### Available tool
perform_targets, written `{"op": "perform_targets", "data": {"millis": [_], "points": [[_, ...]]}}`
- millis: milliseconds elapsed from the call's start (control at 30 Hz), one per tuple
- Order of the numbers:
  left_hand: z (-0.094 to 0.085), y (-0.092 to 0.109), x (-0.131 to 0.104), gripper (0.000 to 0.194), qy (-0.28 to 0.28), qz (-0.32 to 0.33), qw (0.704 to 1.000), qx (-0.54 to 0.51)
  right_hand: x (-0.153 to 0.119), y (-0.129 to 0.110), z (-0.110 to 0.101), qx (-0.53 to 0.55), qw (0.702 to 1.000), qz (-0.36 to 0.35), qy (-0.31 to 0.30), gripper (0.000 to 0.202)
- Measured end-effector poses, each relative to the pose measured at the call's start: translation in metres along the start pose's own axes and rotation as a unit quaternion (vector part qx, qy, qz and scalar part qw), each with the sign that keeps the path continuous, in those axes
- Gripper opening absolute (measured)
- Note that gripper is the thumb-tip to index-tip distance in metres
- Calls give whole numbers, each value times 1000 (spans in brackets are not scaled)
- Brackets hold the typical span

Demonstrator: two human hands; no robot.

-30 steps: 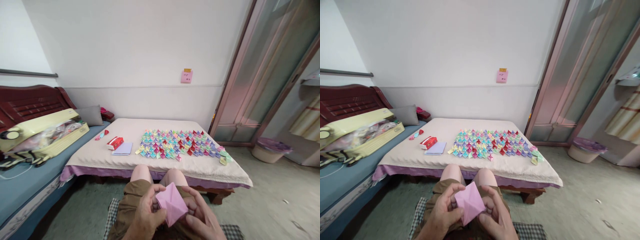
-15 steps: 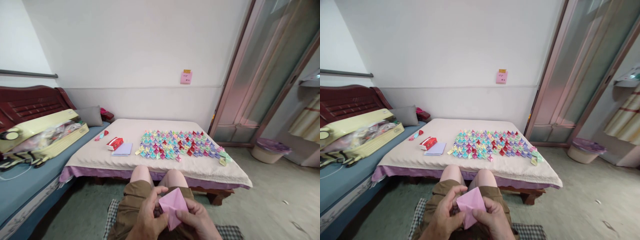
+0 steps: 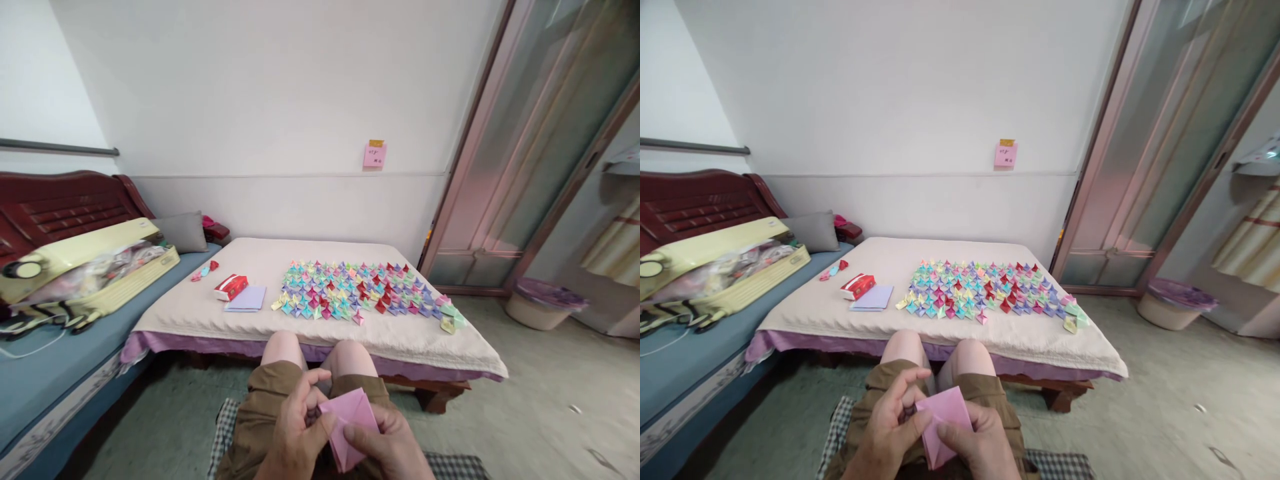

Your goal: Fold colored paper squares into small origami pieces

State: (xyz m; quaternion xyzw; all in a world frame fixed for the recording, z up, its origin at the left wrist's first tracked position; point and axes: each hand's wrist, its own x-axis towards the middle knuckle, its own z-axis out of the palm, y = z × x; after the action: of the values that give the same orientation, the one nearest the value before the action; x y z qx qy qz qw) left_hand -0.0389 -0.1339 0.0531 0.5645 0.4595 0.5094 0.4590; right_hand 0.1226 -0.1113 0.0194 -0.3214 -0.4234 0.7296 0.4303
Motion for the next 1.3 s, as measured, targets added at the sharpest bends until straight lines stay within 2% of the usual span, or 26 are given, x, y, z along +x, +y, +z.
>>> {"op": "perform_targets", "data": {"millis": [233,400,500,600,733,900,1067,1300], "points": [[2,-7,-1,46,31,3,999,-12,0,1,-3,-45,999,18,0,28],[1,-9,4,49,27,-47,996,-66,-2,-8,-1,-77,997,12,4,32],[0,-7,7,50,-8,-86,989,-121,-2,-6,0,-95,995,0,15,33],[0,0,6,42,-56,-122,987,-91,-1,-2,1,-116,993,-6,32,33],[0,6,4,41,-26,-133,990,-36,0,4,-1,-91,995,-7,27,37],[1,-4,6,47,-29,-122,990,-60,1,6,-6,-102,994,-19,43,37],[3,-13,4,45,-89,-140,978,-130,1,5,-6,-110,992,-16,63,40],[0,-6,5,36,-37,-153,972,-173,-7,-11,-3,-104,992,11,68,45]]}}
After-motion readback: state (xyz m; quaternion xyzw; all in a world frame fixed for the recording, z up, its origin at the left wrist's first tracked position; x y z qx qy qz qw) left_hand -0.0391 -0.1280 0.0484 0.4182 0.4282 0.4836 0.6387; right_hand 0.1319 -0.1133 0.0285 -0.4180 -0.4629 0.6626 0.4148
